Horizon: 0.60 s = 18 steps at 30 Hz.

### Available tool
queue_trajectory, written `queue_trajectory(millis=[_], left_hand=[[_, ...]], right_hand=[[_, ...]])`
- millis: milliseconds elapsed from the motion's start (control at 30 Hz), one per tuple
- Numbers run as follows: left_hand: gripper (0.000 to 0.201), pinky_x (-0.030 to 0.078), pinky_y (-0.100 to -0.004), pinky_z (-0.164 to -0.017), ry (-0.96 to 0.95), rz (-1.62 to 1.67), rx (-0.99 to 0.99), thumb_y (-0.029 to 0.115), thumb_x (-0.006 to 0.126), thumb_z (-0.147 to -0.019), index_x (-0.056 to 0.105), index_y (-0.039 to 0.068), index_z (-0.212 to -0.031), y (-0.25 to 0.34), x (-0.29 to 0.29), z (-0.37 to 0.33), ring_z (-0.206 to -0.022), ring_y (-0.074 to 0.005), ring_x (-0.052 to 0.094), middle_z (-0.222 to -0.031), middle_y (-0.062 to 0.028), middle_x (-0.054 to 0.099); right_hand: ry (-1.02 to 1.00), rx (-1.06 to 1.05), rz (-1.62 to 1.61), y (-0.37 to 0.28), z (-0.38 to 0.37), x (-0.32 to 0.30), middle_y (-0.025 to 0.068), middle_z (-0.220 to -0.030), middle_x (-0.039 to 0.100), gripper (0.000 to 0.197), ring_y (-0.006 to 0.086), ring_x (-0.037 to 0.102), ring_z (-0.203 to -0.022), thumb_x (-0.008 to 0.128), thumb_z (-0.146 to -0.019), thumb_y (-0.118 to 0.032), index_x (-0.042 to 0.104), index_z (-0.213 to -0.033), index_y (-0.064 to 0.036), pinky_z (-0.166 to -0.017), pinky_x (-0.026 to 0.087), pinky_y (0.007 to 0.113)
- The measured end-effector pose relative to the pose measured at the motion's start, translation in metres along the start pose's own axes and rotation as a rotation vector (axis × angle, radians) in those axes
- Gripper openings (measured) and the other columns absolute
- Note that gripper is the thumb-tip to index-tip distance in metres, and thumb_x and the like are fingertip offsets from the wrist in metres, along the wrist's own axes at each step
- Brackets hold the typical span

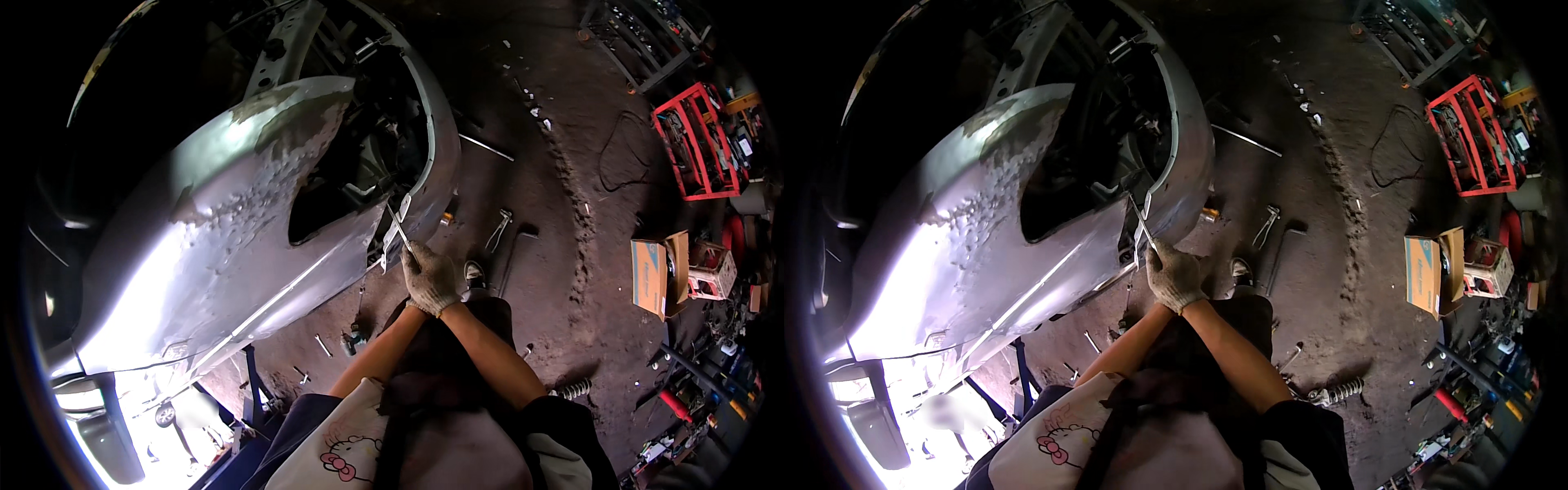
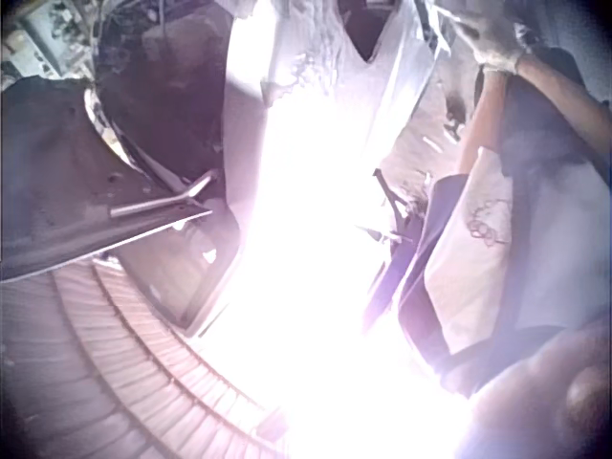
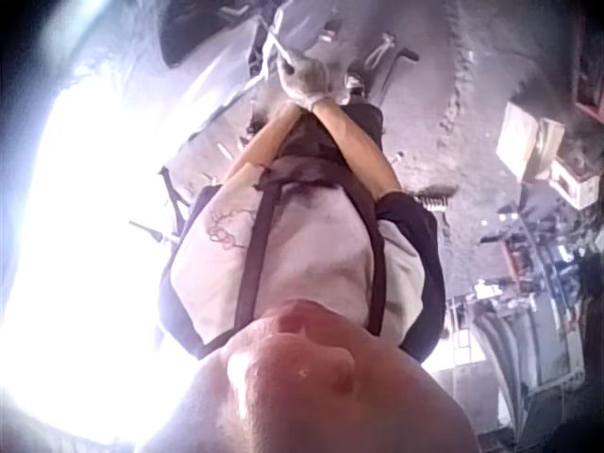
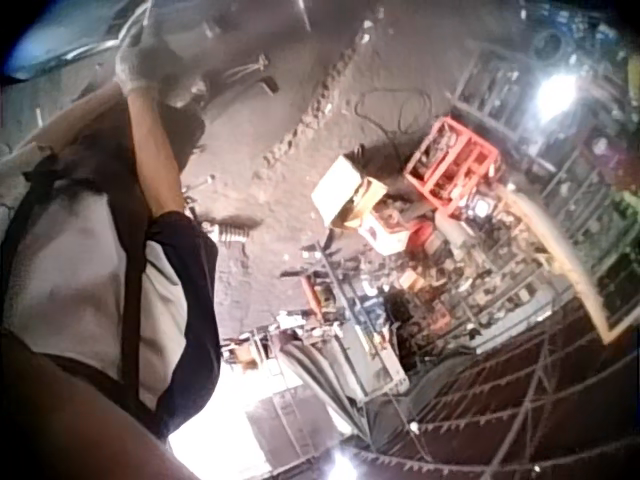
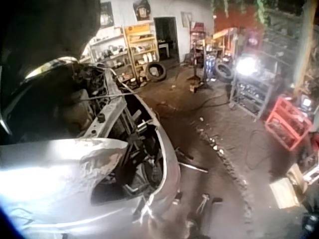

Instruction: The person uses a socket wrench to loosen and remove bolts from the front bumper of a silver car. They then detach a black plastic trim piece from the bumper and reattach it, tightening the bolts to secure it in place.

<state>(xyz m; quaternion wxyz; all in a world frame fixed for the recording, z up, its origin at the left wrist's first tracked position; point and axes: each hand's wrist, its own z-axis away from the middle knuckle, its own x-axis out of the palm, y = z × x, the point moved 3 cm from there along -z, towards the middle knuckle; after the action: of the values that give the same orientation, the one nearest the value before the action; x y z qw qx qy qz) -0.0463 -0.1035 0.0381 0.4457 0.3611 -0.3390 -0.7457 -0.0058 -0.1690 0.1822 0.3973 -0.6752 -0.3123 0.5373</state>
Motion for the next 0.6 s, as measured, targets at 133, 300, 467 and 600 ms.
queue_trajectory(millis=[133,300,467,600], left_hand=[[0.036,0.052,-0.0414,-0.095,0.051,-0.345,0.042,0.031,0.063,-0.094,0.067,0.008,-0.122,0.013,-0.022,0.013,-0.111,-0.0314,0.066,-0.116,-0.0117,0.072],[0.037,0.054,-0.0430,-0.091,0.045,-0.943,0.121,0.035,0.066,-0.091,0.069,0.009,-0.118,0.052,-0.059,0.039,-0.107,-0.0336,0.068,-0.111,-0.0128,0.072],[0.040,0.055,-0.0445,-0.079,-0.067,-1.135,0.140,0.042,0.074,-0.080,0.073,0.010,-0.104,0.070,-0.086,0.053,-0.095,-0.0370,0.069,-0.099,-0.0151,0.073],[0.033,0.055,-0.0419,-0.087,-0.088,-0.731,0.063,0.035,0.066,-0.092,0.071,0.009,-0.112,0.040,-0.090,0.040,-0.102,-0.0340,0.068,-0.107,-0.0146,0.073]], right_hand=[[-0.139,0.169,-0.235,0.006,-0.004,0.000,0.0186,-0.082,0.070,0.016,0.0323,0.071,-0.074,0.064,-0.100,-0.017,0.070,-0.102,-0.0021,-0.069,0.055,0.040],[-0.174,0.302,-0.742,0.003,-0.005,-0.007,0.0109,-0.073,0.065,0.018,0.0138,0.060,-0.065,0.065,-0.100,-0.016,0.071,-0.096,0.0002,-0.061,0.049,0.033],[-0.299,0.733,-1.316,0.013,0.002,0.001,-0.0076,-0.073,0.058,0.014,0.0035,0.050,-0.062,0.069,-0.099,-0.016,0.071,-0.089,-0.0056,-0.054,0.039,0.023],[-0.255,0.518,-1.036,0.011,0.000,0.004,-0.0027,-0.072,0.062,0.018,0.0102,0.054,-0.062,0.068,-0.100,-0.018,0.073,-0.095,-0.0019,-0.056,0.046,0.030]])
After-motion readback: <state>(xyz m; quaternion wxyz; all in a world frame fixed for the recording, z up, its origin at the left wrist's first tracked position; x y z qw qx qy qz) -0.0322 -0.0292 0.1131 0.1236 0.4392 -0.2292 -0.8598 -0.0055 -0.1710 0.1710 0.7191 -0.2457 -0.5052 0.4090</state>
